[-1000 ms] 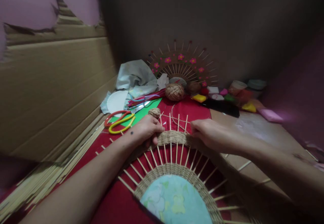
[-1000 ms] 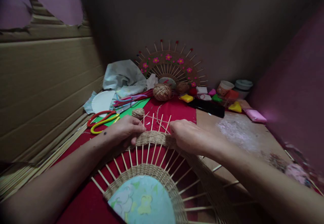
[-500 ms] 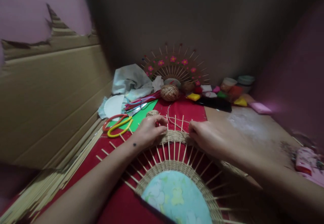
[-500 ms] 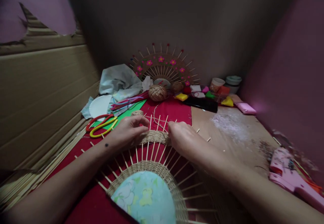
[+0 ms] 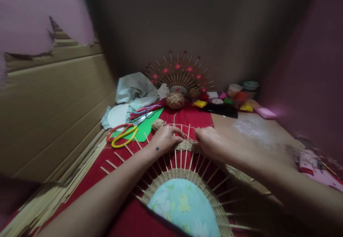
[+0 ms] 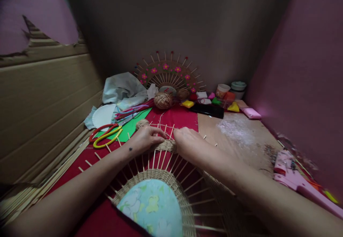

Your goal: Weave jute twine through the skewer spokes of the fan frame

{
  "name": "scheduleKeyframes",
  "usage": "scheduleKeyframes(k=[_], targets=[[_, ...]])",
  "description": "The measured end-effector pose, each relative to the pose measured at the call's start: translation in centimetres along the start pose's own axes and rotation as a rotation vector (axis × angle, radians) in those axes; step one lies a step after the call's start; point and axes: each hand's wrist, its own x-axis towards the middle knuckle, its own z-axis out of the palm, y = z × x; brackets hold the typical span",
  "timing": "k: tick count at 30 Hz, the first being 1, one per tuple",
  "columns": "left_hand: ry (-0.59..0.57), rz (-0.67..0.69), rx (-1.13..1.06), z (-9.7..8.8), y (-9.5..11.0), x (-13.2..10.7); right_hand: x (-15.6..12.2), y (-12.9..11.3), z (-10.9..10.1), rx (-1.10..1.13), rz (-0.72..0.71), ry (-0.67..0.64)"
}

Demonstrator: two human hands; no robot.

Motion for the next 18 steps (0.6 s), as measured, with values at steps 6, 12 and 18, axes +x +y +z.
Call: scheduleKeyframes(k=[6, 12, 18], targets=[[0.073, 0.146, 0.246, 0.5, -0.7, 0.1, 2.8, 1.1, -4.7, -0.116, 0.037, -0.087], [0.073, 0.171, 0.333, 0.4, -0.8, 0.1, 7.8, -0.8, -6.4, 0.117, -0.128, 0.075], [0.07, 0.175, 0.326, 0.5, -0.8, 0.0, 13.0, -5.4, -1.6, 0.147, -0.335, -0.057]])
